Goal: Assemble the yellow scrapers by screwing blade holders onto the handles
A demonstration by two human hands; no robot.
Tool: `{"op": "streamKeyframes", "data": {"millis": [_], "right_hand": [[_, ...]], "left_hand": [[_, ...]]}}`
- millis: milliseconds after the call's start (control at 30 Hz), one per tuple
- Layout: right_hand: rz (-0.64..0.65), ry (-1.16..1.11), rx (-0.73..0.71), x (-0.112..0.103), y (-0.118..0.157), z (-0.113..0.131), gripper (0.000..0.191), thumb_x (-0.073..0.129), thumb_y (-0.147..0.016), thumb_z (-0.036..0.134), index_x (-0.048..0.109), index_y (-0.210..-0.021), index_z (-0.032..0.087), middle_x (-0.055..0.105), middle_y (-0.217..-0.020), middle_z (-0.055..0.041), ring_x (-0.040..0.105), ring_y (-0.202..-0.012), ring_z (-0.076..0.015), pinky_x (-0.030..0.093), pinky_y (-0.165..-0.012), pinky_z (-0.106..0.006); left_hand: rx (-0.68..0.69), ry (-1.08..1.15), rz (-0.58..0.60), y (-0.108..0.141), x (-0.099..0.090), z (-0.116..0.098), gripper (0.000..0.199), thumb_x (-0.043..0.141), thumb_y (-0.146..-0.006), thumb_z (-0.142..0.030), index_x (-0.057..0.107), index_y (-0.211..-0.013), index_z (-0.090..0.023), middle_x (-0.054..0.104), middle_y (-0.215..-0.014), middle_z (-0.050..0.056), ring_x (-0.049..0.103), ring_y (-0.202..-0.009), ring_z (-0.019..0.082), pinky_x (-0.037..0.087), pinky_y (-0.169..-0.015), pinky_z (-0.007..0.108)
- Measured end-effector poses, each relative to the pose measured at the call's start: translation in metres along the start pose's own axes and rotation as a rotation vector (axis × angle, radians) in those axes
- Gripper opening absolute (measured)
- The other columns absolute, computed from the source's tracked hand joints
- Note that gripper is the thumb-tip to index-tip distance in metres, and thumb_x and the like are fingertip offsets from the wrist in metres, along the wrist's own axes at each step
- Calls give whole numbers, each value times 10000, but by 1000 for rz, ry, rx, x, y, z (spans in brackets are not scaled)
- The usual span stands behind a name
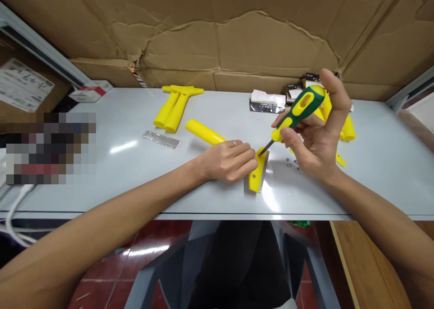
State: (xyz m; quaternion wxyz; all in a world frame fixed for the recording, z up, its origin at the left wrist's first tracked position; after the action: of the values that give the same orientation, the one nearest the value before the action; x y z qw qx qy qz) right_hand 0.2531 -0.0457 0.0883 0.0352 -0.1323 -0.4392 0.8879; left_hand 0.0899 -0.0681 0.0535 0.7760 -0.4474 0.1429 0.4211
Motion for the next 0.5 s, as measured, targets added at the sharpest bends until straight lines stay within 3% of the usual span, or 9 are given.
{"op": "streamKeyframes", "data": {"millis": [200,300,500], "right_hand": [[196,-211,54,2,-12,-6,646,778,-977,440,458,-1535,495,583,-1505,-12,793,-1112,-255,717,-937,-489],[193,-250,86,-3,-16,-9,569,757,-994,487,495,-1497,446,722,-1306,-15,778,-1202,-276,688,-1041,-541],[166,-261,127,-6,-16,-12,581,838,-941,475,507,-1411,399,786,-1124,-16,804,-1063,-253,729,-873,-474]], "left_hand": [[20,8,-20,-4,-2,-3,366,532,-1034,-69,523,-695,-209,630,-668,6,542,-594,141,433,-542,285],[9,13,-25,-4,-3,-2,366,537,-1028,-64,533,-690,-206,637,-671,13,545,-599,142,435,-543,288],[-5,18,-15,-3,-1,-1,374,497,-1052,-67,539,-708,-206,632,-677,6,545,-602,138,446,-554,280]]}}
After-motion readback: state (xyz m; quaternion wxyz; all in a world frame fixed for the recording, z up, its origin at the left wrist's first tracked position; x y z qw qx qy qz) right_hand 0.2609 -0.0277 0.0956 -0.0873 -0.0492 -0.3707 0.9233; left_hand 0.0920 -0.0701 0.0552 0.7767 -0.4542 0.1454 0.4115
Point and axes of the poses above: each hand's wrist, its own y-axis away from the middle knuckle, its own x-axis out of the palm, z = x × y, the point moved 8 cm from there along -y, towards the middle knuckle
